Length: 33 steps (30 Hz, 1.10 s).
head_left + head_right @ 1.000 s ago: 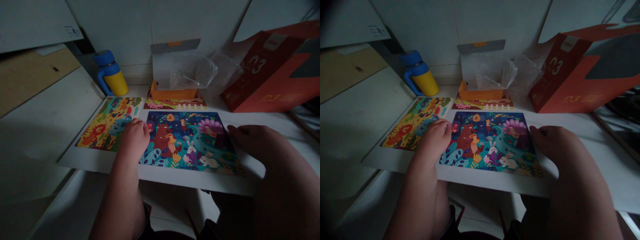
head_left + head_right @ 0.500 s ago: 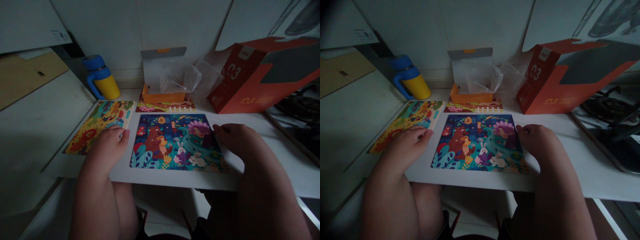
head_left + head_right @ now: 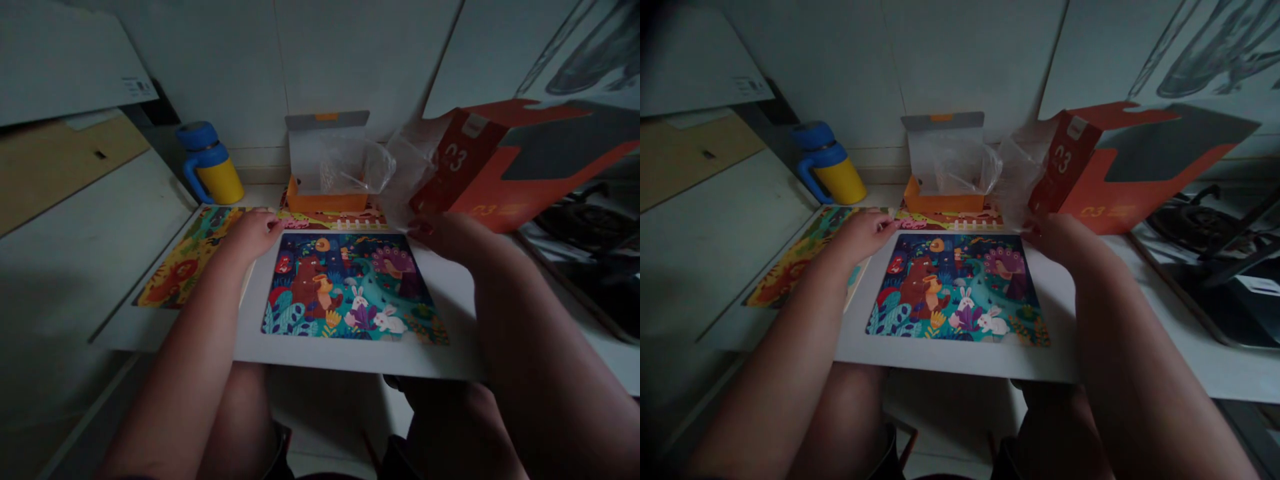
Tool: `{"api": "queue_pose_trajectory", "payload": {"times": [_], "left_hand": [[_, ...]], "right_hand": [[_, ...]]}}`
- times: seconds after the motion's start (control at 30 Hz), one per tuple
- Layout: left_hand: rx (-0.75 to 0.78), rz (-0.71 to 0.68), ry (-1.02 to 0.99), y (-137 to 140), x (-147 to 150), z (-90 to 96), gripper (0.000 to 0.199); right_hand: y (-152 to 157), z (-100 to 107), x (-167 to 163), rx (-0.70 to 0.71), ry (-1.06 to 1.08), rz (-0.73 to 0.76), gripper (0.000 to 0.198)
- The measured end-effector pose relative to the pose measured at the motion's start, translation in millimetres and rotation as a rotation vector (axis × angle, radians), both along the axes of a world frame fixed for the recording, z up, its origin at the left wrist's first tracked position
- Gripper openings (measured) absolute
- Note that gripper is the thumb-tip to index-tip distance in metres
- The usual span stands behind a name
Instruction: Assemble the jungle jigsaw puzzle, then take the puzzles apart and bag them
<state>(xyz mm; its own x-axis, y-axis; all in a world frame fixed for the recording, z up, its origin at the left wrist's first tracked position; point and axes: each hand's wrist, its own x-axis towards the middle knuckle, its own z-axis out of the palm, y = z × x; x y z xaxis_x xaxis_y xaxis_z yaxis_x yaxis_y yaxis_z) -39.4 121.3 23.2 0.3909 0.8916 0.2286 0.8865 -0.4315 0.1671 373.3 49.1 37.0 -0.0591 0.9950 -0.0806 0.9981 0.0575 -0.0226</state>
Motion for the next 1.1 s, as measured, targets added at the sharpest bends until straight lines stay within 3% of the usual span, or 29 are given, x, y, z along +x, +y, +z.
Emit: {"api": "queue_pose_trajectory", "payload": {"times": [0.13, 0.3, 0.57, 0.7, 0.93, 1.1], "left_hand": [[-0.078, -0.063, -0.067, -5, -9, -12.6, 0.045], [-0.157, -0.093, -0.069, -3, -6, -20.9, 0.060], [-0.251, -0.035, -0.107, 5, -6, -25.1, 0.056], [-0.287, -0.020, -0.142, 11, -6, -27.9, 0.060], [-0.376, 0.015, -0.410, 12, -1, -34.4, 0.058], [-0.505, -0.046, -0.625, 13, 2, -32.5, 0.047]], "right_hand": [[-5, -13, 10, -0.020, 0.095, -0.026, 0.044], [-8, -12, 7, -0.093, 0.180, 0.026, 0.051], [1, -25, 8, -0.026, 0.165, 0.121, 0.050], [12, -42, 14, 0.029, 0.245, 0.034, 0.047], [18, -57, 16, 0.190, 0.412, -0.021, 0.044], [21, -56, 17, 0.163, 0.501, -0.010, 0.038]]}}
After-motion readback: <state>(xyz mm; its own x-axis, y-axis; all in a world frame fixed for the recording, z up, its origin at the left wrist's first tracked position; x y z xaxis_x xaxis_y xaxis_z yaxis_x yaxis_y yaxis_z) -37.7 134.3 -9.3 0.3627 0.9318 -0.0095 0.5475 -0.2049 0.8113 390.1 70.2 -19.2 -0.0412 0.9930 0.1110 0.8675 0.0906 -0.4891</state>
